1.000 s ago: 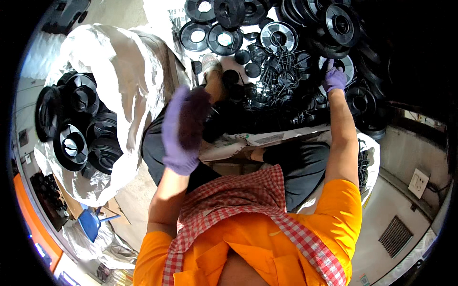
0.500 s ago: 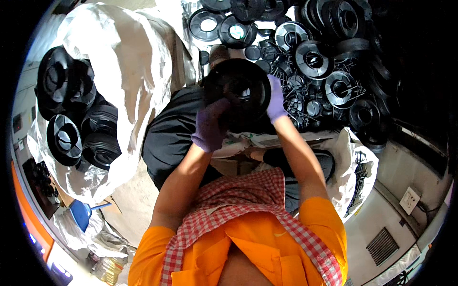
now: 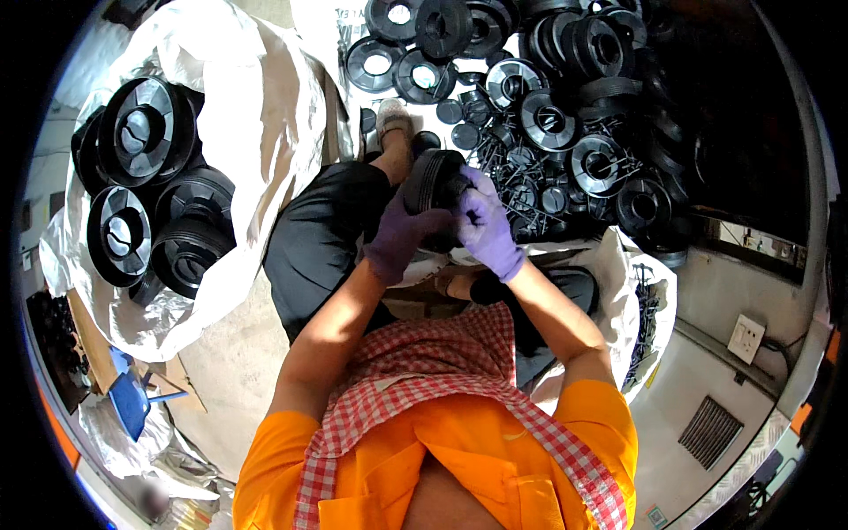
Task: The person sorts black circular components from one large pile and places them into two white bags while sitting on the floor.
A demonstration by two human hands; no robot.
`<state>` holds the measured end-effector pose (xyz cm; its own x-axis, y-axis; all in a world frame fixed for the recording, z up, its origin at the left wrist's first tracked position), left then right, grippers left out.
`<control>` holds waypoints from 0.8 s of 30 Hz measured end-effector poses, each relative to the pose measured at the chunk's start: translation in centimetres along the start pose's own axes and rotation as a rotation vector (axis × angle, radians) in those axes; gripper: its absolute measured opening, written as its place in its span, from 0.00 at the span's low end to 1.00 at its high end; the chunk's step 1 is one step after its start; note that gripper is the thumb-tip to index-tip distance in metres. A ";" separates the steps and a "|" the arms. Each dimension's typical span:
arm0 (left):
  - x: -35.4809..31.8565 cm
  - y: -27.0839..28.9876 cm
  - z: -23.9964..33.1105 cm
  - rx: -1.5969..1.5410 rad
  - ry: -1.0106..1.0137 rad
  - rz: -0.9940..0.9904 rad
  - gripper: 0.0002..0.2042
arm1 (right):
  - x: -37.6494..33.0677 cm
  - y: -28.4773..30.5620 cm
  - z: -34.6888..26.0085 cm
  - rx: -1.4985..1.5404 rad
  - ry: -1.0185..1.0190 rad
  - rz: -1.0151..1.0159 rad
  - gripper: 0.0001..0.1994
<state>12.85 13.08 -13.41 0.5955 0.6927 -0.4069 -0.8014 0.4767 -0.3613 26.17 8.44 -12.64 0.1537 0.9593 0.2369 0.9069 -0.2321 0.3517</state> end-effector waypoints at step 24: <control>-10.3 -4.3 0.5 0.167 -0.366 -0.131 0.34 | -6.5 1.7 -10.3 0.133 -0.044 -0.173 0.08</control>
<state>10.15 4.19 -7.26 0.6574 0.7530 -0.0305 -0.7366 0.6335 -0.2369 22.68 0.14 -4.27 0.0058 0.9897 0.1427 0.9646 -0.0432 0.2602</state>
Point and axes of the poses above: each hand's wrist, its own x-axis towards the middle knuckle, its own y-axis out of the back of the hand, z = x × y, the point moved 6 cm from there along x, towards the middle knuckle, and after that the axes turned 9 degrees about x, right-handed, at the moved point
